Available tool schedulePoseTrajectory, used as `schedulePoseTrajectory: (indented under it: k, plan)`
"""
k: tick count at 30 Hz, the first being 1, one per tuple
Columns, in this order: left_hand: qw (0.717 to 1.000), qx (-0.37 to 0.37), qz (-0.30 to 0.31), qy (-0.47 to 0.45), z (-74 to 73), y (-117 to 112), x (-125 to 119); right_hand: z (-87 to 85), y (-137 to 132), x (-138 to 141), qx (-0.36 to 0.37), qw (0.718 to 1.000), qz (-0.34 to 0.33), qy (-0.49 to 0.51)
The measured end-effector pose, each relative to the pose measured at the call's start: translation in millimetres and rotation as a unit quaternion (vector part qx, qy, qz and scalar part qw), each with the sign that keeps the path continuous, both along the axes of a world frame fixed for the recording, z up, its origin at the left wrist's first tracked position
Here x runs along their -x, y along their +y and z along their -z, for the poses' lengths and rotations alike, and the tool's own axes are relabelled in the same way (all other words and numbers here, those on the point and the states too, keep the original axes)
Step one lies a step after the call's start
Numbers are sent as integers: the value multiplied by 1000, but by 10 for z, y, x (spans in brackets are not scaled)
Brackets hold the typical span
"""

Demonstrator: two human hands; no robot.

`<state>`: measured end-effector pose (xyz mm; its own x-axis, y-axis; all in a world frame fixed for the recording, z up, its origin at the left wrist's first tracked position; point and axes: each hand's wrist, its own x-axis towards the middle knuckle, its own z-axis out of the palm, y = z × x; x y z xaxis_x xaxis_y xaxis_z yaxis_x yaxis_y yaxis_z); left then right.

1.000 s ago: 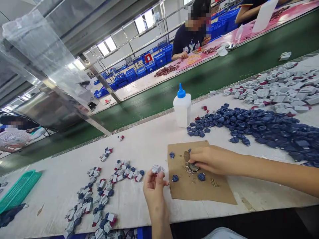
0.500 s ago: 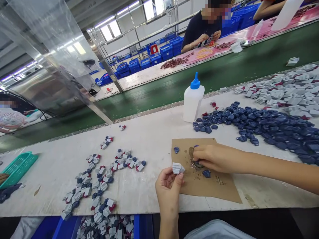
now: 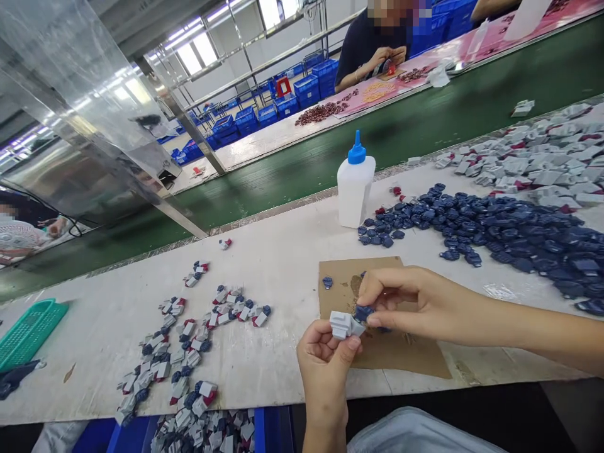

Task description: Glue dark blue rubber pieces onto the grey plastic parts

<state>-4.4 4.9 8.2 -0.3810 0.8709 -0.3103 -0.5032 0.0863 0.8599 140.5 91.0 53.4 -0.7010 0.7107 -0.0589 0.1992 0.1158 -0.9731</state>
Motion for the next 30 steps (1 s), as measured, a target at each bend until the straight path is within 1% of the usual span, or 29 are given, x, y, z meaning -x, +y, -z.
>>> schedulePoseTrajectory:
  k: [4,6,9,13,14,15,17,18,19,20,21,22,23,24,25,26,27,28,29,30]
  plan:
    - [1000,2,22,5,-24,-5,-8,-11,35,-79,-67,996,-45,-31]
    - [999,-3,37,12,-35,-9,-3,-25,58,-103,-78,994,-68,-42]
    - [998,-7,49,29,-46,-16,3,-3,65,-113,-39,995,-82,-41]
    - [995,6,80,61,-31,-19,-4,122,-2,-105,66,994,-86,-24]
    - [993,11,91,71,-22,-14,-1,154,-25,-100,80,993,-82,-24]
    - [990,15,111,82,-12,-7,10,181,-43,-98,76,994,-76,-27]
    - [980,15,147,133,9,12,74,218,-50,-114,16,997,-66,-43]
    - [972,16,147,180,20,21,136,230,-32,-142,-25,997,-58,-49]
    - [961,23,129,243,34,27,222,243,3,-192,-63,996,-40,-55]
    - [943,35,89,319,52,29,332,260,54,-266,-98,993,-7,-65]
    - [913,51,37,403,78,25,462,283,117,-366,-131,987,41,-85]
    - [872,72,-15,483,111,15,606,315,188,-490,-166,974,97,-117]
    - [824,85,-55,557,154,1,755,355,261,-631,-203,954,152,-159]
    - [772,89,-63,626,205,-16,900,403,332,-781,-241,928,193,-206]
    - [729,85,-61,677,265,-32,1034,458,395,-928,-276,901,218,-253]
    - [694,74,-86,711,328,-44,1150,515,449,-1060,-307,876,230,-294]
    - [671,57,-103,732,394,-46,1246,571,493,-1166,-332,854,229,-328]
    - [658,40,-116,743,456,-35,1320,622,526,-1237,-353,837,223,-354]
    - [651,25,-125,748,511,-9,1373,667,554,-1267,-369,824,213,-374]
    - [650,12,-123,750,555,31,1407,704,579,-1256,-383,816,200,-384]
